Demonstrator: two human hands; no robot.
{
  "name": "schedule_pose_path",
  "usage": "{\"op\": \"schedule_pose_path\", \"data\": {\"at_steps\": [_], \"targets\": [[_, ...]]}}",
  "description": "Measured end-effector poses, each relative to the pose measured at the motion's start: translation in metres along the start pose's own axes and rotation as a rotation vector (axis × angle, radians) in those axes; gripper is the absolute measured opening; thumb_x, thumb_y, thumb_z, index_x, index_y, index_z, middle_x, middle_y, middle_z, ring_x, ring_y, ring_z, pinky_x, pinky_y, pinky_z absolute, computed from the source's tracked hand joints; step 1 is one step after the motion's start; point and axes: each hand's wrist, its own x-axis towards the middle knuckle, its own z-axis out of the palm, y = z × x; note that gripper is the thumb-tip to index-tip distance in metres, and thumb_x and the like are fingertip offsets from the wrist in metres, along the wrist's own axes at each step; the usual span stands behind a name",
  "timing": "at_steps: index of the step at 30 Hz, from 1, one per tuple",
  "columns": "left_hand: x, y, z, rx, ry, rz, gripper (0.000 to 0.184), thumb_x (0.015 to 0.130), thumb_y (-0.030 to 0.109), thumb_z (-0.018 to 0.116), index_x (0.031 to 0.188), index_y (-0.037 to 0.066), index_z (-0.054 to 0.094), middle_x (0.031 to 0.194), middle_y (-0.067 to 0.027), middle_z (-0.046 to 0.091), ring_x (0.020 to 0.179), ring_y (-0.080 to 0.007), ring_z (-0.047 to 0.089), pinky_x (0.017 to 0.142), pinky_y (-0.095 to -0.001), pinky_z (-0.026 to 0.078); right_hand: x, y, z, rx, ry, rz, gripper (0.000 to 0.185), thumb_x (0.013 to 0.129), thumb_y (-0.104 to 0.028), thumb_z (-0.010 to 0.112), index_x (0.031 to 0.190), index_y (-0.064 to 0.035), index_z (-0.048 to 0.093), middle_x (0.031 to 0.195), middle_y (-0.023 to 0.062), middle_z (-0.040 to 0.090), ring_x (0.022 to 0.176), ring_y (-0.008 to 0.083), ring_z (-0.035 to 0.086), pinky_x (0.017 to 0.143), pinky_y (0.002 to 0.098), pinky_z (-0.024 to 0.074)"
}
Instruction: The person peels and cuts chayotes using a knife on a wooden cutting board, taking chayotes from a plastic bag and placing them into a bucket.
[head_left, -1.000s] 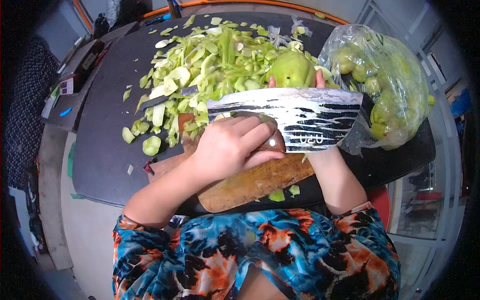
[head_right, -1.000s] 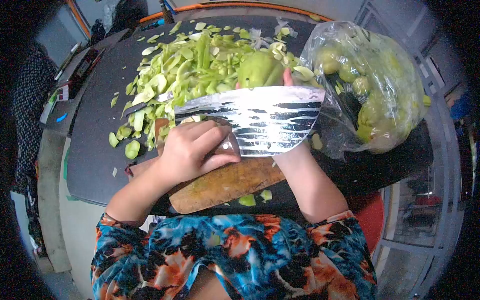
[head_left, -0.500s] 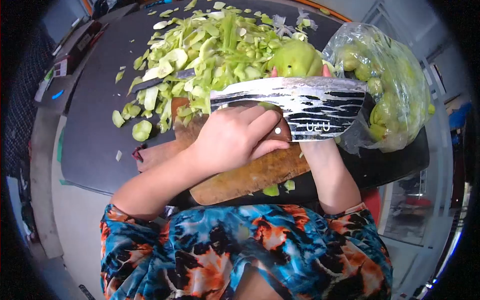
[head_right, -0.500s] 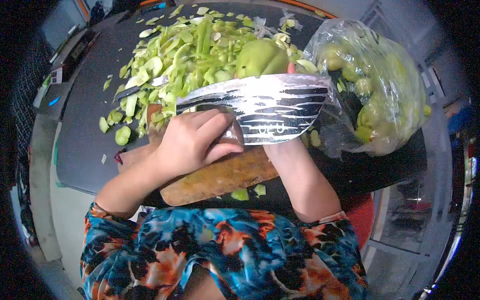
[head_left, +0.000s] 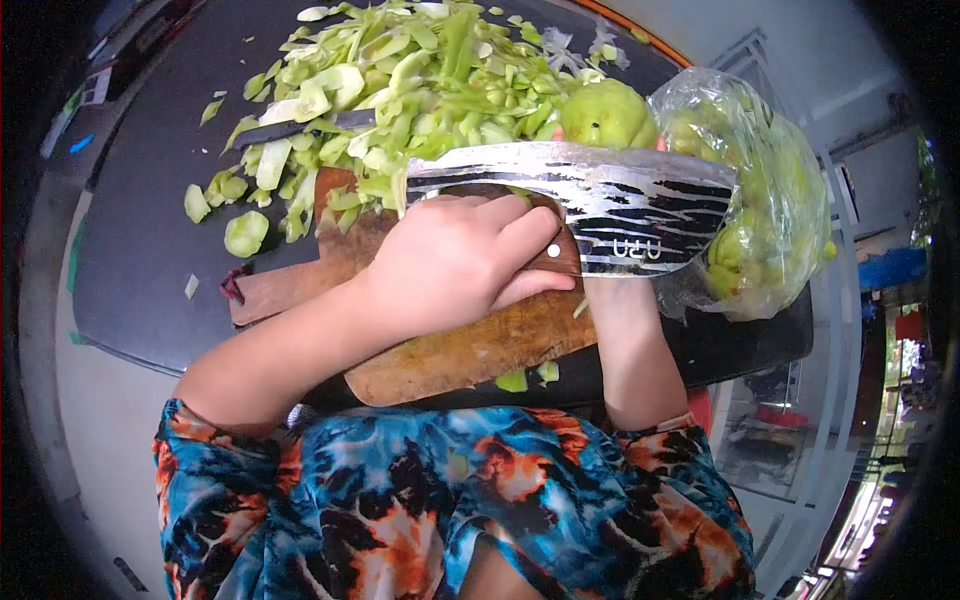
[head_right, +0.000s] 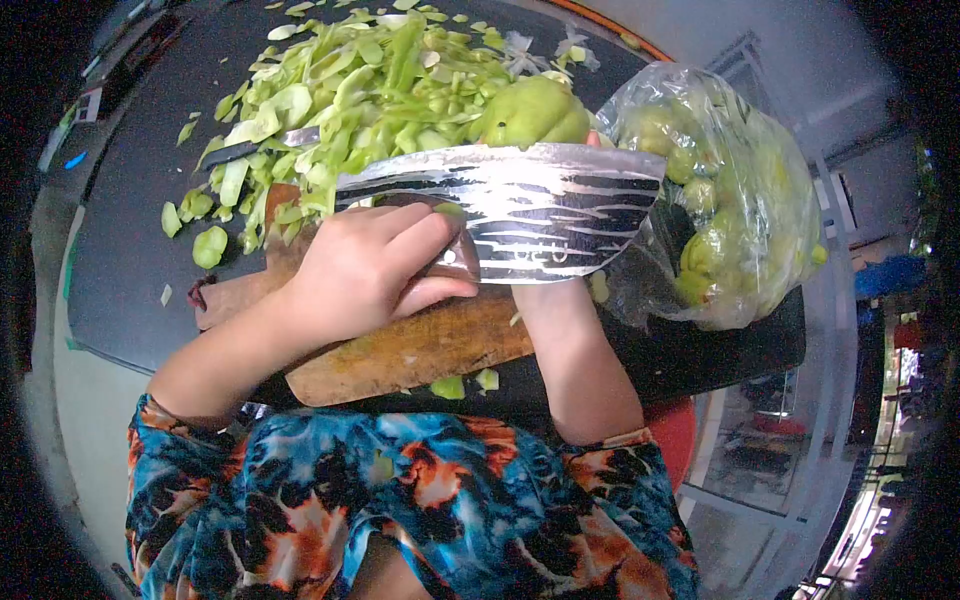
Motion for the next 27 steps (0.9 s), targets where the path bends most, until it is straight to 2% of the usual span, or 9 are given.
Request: {"op": "schedule_pose_path", "data": {"at_steps": [5,11,16,17,18,19,22,25,27], "targets": [[0.0,0.006,0.001,-0.016,-0.012,-0.038,0.035,0.08,0.036,0.07,0.088,0.006,0.053,0.072,-0.0106,0.056,0.062,-0.0303,0.061,0.053,-0.0383,0.048,0.006,0.01,-0.01,-0.032,0.026,-0.008,0.079,0.089,-0.063,0.047,0.141,-0.0061,0.032,0.141,0.0181,0.038,0.129,0.0311,0.038,0.11,0.0476,0.0313],[0.002,0.008,0.002,-0.043,-0.02,-0.079,0.037,0.081,0.039,0.068,0.087,0.006,0.053,0.073,-0.012,0.056,0.063,-0.0326,0.061,0.054,-0.0397,0.048,0.018,0.014,-0.048,-0.433,-0.116,-0.164,0.072,0.093,-0.062,0.037,0.14,-0.008,0.035,0.138,0.0179,0.043,0.127,0.0319,0.042,0.111,0.0483,0.0295],[0.0,-0.009,-0.005,-0.06,0.06,-0.166,0.034,0.084,0.036,0.067,0.089,0.005,0.054,0.075,-0.0133,0.059,0.067,-0.036,0.062,0.057,-0.0417,0.049,0.013,-0.022,0.002,-0.04,0.021,-0.279,0.058,0.089,-0.054,0.044,0.129,-0.0133,0.049,0.125,0.0107,0.053,0.114,0.0292,0.05,0.102,0.0478,0.0356],[0.001,-0.018,-0.008,-0.076,0.068,-0.367,0.031,0.086,0.031,0.067,0.09,0.004,0.054,0.075,-0.0147,0.06,0.069,-0.0362,0.062,0.059,-0.0408,0.049,0.014,-0.03,0.002,0.045,0.052,-0.305,0.055,0.089,-0.053,0.046,0.127,-0.0143,0.051,0.122,0.0093,0.056,0.112,0.0286,0.052,0.1,0.0477,0.0369],[0.003,-0.031,-0.014,-0.071,0.115,-0.424,0.029,0.087,0.03,0.067,0.09,0.004,0.054,0.075,-0.0151,0.06,0.069,-0.0353,0.062,0.06,-0.0395,0.049,0.029,-0.044,-0.041,0.147,-0.415,-0.124,0.061,0.085,-0.059,0.044,0.125,-0.0128,0.052,0.123,0.0076,0.054,0.11,0.0265,0.051,0.093,0.0445,0.0424],[0.006,-0.039,-0.02,-0.064,0.159,-0.477,0.027,0.088,0.028,0.066,0.091,0.004,0.054,0.074,-0.0155,0.059,0.068,-0.0345,0.062,0.061,-0.0382,0.048,0.025,-0.041,-0.035,0.129,-0.282,-0.151,0.061,0.086,-0.059,0.044,0.123,-0.0124,0.053,0.122,0.0075,0.054,0.108,0.0263,0.052,0.091,0.0435,0.0436],[0.007,-0.024,-0.034,-0.074,0.162,-0.377,0.028,0.087,0.029,0.067,0.092,0.004,0.055,0.072,-0.0155,0.058,0.068,-0.0325,0.062,0.06,-0.0369,0.047,0.022,-0.021,-0.006,0.09,0.131,-0.247,0.057,0.087,-0.059,0.042,0.118,-0.0131,0.055,0.12,0.0075,0.055,0.103,0.0267,0.055,0.087,0.0436,0.047],[0.005,-0.007,-0.031,-0.091,0.037,-0.223,0.032,0.084,0.033,0.069,0.09,0.005,0.056,0.073,-0.0143,0.058,0.069,-0.0333,0.061,0.06,-0.0375,0.047,0.023,-0.017,-0.001,-0.028,0.06,-0.28,0.054,0.089,-0.056,0.039,0.116,-0.0124,0.056,0.115,0.0082,0.058,0.104,0.0269,0.056,0.088,0.0463,0.0476],[0.003,-0.004,-0.023,-0.148,-0.037,-0.125,0.038,0.08,0.038,0.07,0.092,0.005,0.057,0.075,-0.0128,0.059,0.07,-0.0337,0.062,0.06,-0.0398,0.049,0.026,-0.01,-0.028,-0.011,-0.192,-0.182,0.05,0.092,-0.048,0.045,0.117,-0.0072,0.058,0.109,0.0087,0.062,0.1,0.0256,0.06,0.091,0.0414,0.0478]]}}
